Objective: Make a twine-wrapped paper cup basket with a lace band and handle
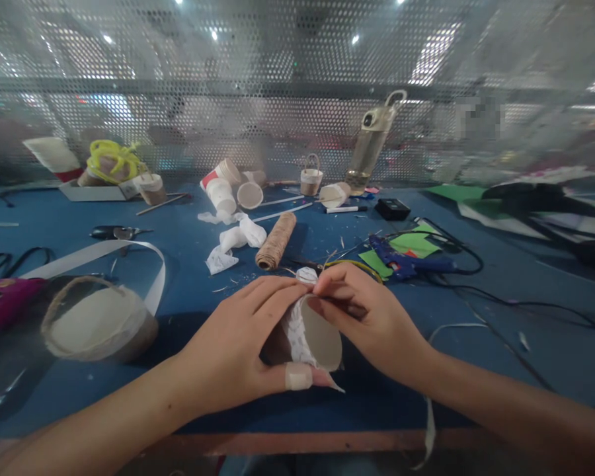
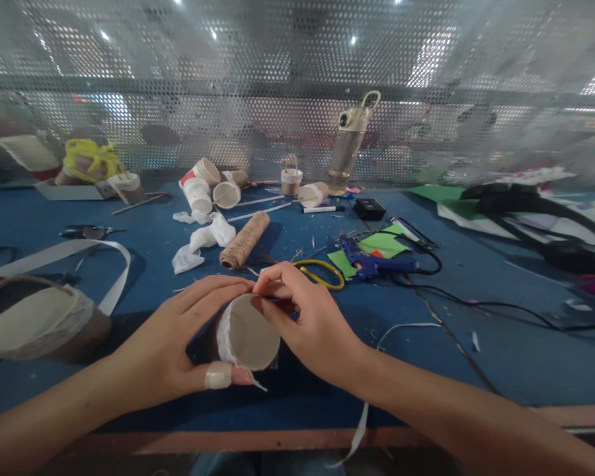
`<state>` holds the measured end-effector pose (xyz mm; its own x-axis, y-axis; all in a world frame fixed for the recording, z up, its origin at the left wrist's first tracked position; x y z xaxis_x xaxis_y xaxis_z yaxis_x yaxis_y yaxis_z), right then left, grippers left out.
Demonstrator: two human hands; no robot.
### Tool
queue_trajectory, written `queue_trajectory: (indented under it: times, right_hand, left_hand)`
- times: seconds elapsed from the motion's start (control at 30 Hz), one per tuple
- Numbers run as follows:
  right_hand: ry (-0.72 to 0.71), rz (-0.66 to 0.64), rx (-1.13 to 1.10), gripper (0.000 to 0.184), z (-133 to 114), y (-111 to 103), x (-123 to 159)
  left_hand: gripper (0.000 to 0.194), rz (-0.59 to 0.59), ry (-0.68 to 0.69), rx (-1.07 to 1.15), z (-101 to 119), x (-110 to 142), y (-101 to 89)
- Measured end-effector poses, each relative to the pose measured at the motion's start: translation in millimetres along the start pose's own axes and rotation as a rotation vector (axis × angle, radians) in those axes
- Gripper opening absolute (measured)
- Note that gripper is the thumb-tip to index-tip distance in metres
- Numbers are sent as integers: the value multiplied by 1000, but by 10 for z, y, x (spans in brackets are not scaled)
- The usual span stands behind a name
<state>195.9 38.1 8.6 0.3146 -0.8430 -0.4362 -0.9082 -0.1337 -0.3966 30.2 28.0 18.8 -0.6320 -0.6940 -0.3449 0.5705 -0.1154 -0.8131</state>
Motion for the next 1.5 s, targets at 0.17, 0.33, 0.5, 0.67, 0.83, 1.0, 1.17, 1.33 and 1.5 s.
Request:
queue_trajectory:
  times: [0.17, 0.33, 0.5, 0.67, 0.83, 1.0, 1.17, 1.33, 1.5]
  right_hand:
    - [-56, -53, 43, 8, -32, 24, 13]
    - [-160, -146, 39, 17, -127, 33, 58]
    - [-217, -126, 0, 36, -186, 8, 109]
    - [-288, -44, 64, 25, -231, 0, 83]
    - [-344, -60, 224, 12, -264, 21, 63]
    - [-367, -80, 193, 9, -271, 13, 70]
    - [-354, -76, 159, 10, -309, -11, 61]
    - [-326, -71, 125, 10, -319, -18, 55]
    - [-293, -77, 25, 11, -301, -35, 65]
  left_hand:
    - [73, -68, -128, 128, -52, 1, 11]
    - [66, 1, -282, 272, -130, -21, -65]
    - [56, 107, -397, 457, -177, -17, -113]
    - [59, 177, -448, 612, -184, -17, -97]
    - [67, 186, -466, 712, -223, -19, -59]
    - [67, 124, -476, 792, -232, -20, -33]
    - [59, 86, -481, 914, -207, -28, -23]
    - [61, 60, -506, 988, -202, -39, -20]
    - [65, 22, -502, 1050, -193, -43, -27]
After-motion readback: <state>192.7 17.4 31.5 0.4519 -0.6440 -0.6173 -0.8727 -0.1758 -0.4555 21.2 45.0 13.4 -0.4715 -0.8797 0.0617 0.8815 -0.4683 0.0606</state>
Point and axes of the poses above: each hand's wrist, its own x-axis away from the middle knuckle, its own y-axis out of the palm, z = x × y, the point moved 5 cm from there along -x, towards the middle knuckle, and after that the axes turned 5 degrees about -y, right-handed, at the moved point
